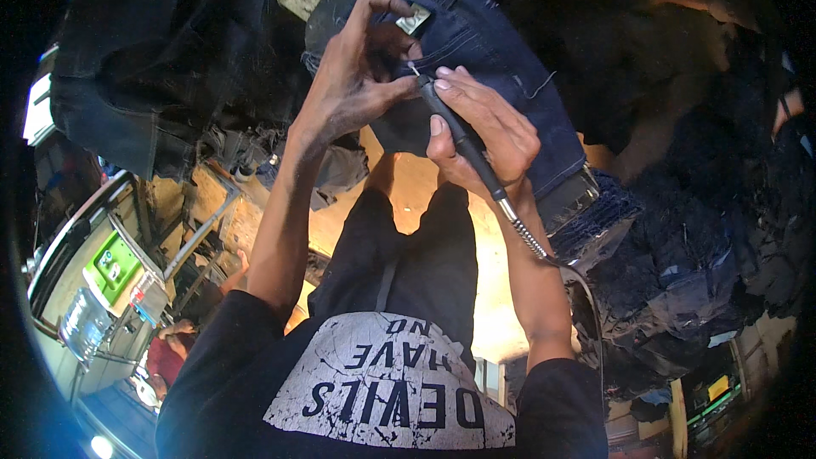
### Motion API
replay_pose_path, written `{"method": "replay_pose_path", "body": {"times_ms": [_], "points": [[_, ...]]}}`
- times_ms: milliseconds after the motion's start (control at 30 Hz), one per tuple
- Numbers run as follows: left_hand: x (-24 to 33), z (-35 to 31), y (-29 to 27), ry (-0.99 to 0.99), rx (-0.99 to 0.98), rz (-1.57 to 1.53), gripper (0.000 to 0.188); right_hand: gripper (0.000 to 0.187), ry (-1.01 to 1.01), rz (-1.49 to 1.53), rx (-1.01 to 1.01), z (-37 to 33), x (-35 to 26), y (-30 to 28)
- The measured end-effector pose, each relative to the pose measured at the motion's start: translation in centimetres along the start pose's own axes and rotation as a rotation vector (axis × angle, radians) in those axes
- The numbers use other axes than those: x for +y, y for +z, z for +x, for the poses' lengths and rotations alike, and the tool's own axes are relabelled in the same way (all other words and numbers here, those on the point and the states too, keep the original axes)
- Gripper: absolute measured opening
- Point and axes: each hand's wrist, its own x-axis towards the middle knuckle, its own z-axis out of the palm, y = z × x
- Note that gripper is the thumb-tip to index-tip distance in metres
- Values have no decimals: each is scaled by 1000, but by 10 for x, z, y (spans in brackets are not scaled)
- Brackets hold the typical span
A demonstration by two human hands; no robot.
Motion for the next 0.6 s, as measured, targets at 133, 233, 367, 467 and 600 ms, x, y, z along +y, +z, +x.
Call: {"method": "replay_pose_path", "body": {"times_ms": [133,233,367,467,600], "points": [[-6,1,-1,25,4,-3,72,31,8,-28,-74,-6,4,-1],[1,4,-10,-35,-40,-79,66,31,39,-69,-79,-10,3,-1],[16,5,-14,-200,-111,-221,61,30,28,-81,-65,-8,2,2],[21,5,-7,-211,-50,-127,67,30,32,-91,-75,-7,1,1],[17,4,-7,-203,-44,-176,66,30,35,-96,-77,-8,2,-1]]}}
